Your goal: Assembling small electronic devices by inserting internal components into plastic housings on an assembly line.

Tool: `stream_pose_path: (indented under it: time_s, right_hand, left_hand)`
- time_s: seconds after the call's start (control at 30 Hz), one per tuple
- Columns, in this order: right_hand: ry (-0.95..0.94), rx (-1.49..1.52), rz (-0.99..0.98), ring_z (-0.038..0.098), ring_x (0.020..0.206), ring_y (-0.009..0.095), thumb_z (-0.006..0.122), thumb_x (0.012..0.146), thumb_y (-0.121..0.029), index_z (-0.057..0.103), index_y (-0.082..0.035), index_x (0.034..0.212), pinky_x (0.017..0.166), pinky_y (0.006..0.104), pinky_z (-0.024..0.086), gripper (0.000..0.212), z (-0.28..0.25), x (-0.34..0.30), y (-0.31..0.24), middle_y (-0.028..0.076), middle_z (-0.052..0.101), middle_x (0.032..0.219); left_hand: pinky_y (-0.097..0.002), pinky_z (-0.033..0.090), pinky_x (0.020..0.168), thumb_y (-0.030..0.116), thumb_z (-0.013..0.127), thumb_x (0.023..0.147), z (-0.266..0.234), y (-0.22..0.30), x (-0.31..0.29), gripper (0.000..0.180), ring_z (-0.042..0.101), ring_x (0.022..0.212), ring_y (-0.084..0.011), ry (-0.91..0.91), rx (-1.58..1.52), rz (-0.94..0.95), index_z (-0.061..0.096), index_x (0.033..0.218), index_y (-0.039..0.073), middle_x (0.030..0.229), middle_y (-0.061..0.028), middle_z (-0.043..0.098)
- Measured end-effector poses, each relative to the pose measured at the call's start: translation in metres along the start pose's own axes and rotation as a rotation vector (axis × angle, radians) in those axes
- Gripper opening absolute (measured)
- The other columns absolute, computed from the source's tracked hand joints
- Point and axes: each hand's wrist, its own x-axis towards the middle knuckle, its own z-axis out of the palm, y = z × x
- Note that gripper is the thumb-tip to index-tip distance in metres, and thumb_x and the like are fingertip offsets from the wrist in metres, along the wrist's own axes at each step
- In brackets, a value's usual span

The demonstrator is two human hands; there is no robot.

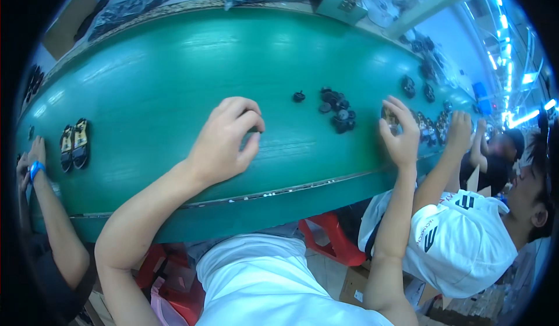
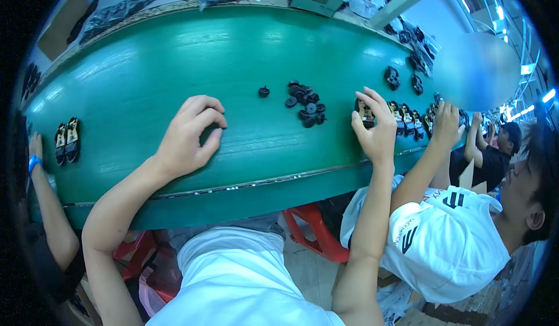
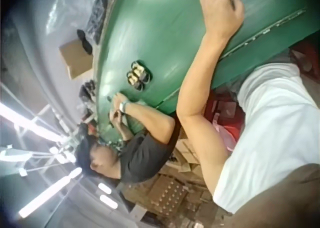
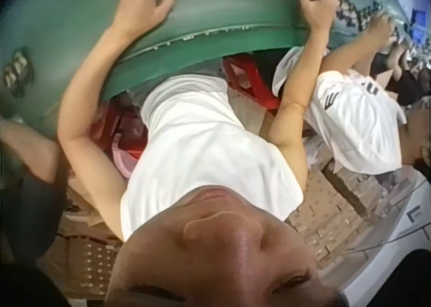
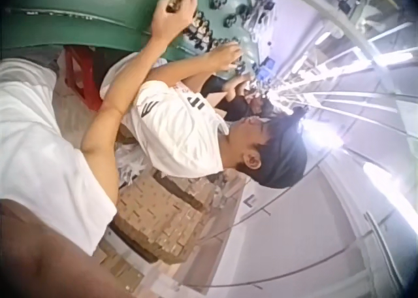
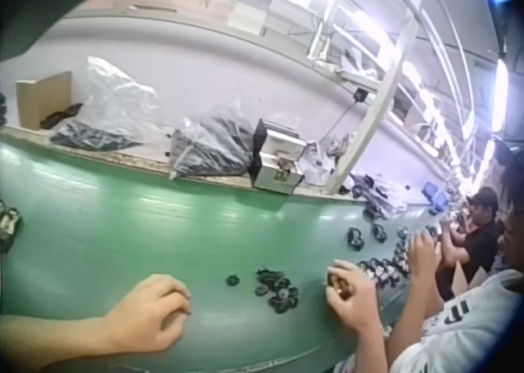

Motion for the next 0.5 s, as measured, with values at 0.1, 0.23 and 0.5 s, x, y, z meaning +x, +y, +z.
stream_pose_path:
  time_s: [0.1,0.23,0.5]
  right_hand:
    - [-0.119,-0.079,0.144,0.060,0.128,0.042,0.069,0.088,-0.011,0.069,-0.004,0.128,0.111,0.0476,0.047,0.041,0.019,0.001,0.018,0.020,0.063,0.141]
    - [-0.021,-0.197,0.038,0.046,0.143,0.043,0.072,0.090,-0.017,0.063,-0.002,0.136,0.120,0.0507,0.037,0.050,0.026,0.007,0.005,0.023,0.052,0.152]
    - [-0.176,0.052,-0.044,0.036,0.147,0.049,0.088,0.073,-0.055,0.046,-0.010,0.154,0.120,0.0555,0.036,0.102,0.075,0.007,-0.085,0.024,0.041,0.160]
  left_hand:
    - [-0.0441,0.050,0.094,-0.001,0.068,0.082,0.004,-0.002,-0.003,0.013,0.061,0.109,-0.0354,0.009,-0.023,-0.002,0.064,0.094,0.002,0.112,-0.0145,0.062]
    - [-0.0443,0.050,0.096,0.000,0.069,0.082,-0.006,0.000,-0.011,0.014,0.061,0.110,-0.0356,-0.010,-0.025,-0.037,0.065,0.095,0.003,0.114,-0.0147,0.062]
    - [-0.0527,0.037,0.112,0.013,0.073,0.081,-0.098,-0.015,-0.014,0.024,0.052,0.133,-0.0390,0.059,0.625,-0.133,0.067,0.104,0.007,0.133,-0.0168,0.061]
